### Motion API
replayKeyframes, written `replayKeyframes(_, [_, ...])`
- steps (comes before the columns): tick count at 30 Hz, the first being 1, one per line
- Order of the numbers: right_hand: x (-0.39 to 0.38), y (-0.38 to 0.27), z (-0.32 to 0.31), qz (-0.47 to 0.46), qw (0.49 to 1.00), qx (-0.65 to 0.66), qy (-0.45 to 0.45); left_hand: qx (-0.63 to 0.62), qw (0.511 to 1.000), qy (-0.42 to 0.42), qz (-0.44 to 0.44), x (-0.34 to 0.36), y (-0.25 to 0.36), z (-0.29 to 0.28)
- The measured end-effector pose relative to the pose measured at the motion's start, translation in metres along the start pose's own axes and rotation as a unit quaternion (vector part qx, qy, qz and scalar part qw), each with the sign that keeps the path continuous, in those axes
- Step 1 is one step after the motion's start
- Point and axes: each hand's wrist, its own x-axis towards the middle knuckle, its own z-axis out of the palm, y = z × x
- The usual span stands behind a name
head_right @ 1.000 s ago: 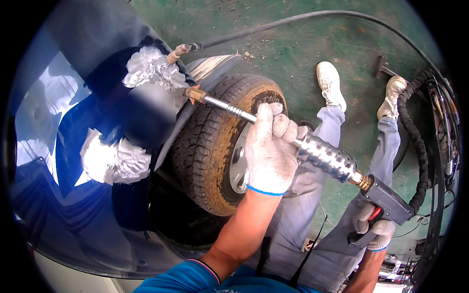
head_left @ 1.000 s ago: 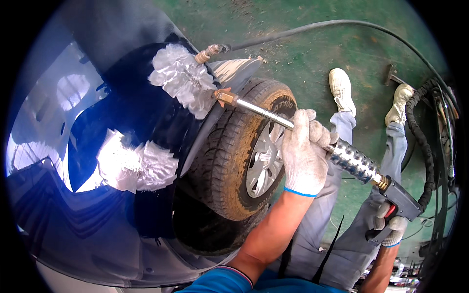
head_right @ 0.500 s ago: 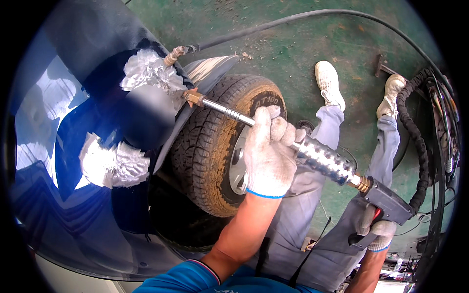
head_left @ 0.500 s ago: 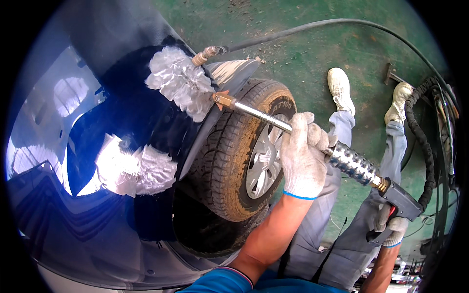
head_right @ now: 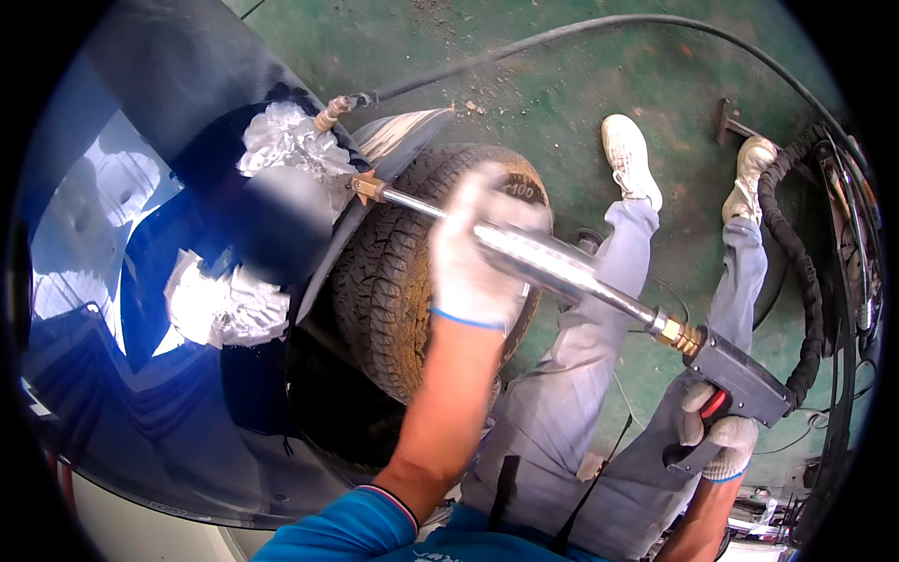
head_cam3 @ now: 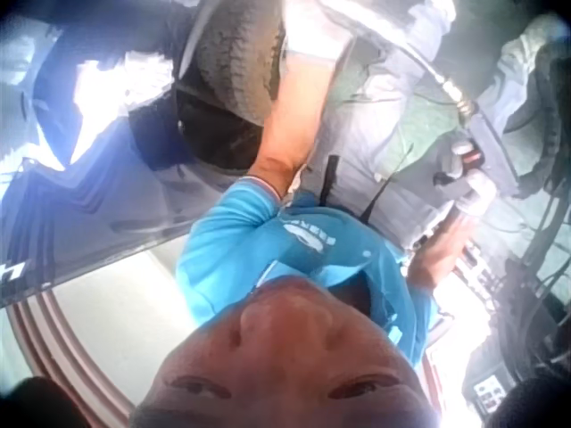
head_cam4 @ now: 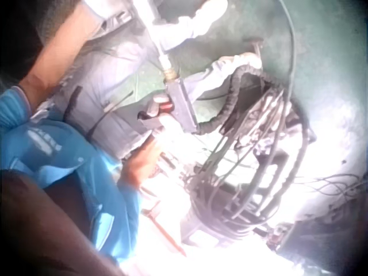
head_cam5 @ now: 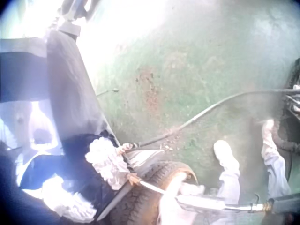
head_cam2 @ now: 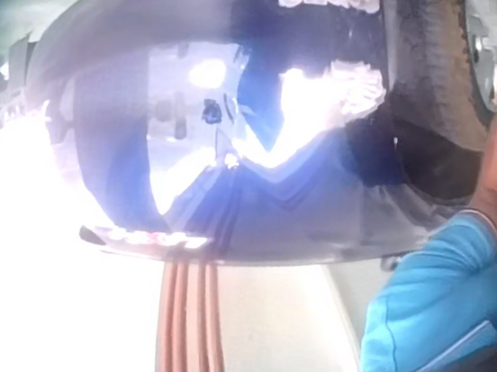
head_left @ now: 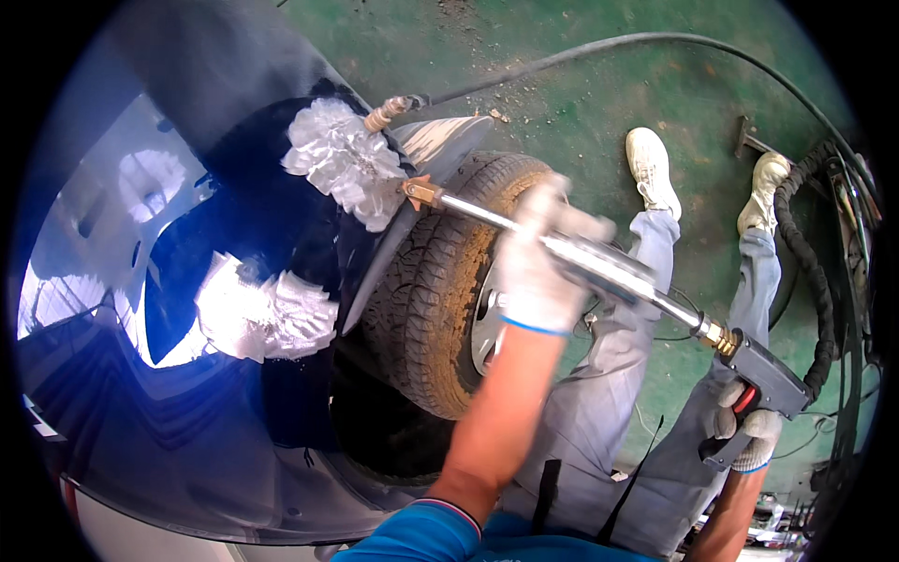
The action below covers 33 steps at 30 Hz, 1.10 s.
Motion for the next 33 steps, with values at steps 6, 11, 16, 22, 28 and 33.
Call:
replayKeyframes(6, [0.008, 0.003, -0.012, -0.019, 0.998, 0.006, -0.06, -0.051, 0.998, 0.016, 0.03, -0.034, -0.062, 0.019])
replayKeyframes(11, [-0.001, 0.004, -0.012, 0.008, 0.999, 0.039, -0.001, 0.066, 0.993, -0.102, -0.003, -0.031, -0.035, 0.015])
replayKeyframes(16, [0.002, 0.004, -0.005, -0.016, 1.0, 0.02, -0.013, -0.133, 0.987, 0.039, -0.077, -0.024, -0.016, 0.012])
replayKeyframes(22, [-0.014, 0.001, -0.002, -0.125, 0.972, -0.192, -0.056, -0.373, 0.855, -0.359, -0.03, -0.008, -0.021, -0.002])
replayKeyframes(28, [-0.017, -0.001, -0.014, -0.052, 0.992, -0.116, 0.024, -0.135, 0.985, 0.004, -0.109, -0.022, -0.011, 0.018])
replayKeyframes(33, [-0.002, 0.0, -0.013, -0.013, 1.0, -0.02, -0.005, -0.128, 0.991, -0.01, -0.037, -0.031, -0.014, 0.018])
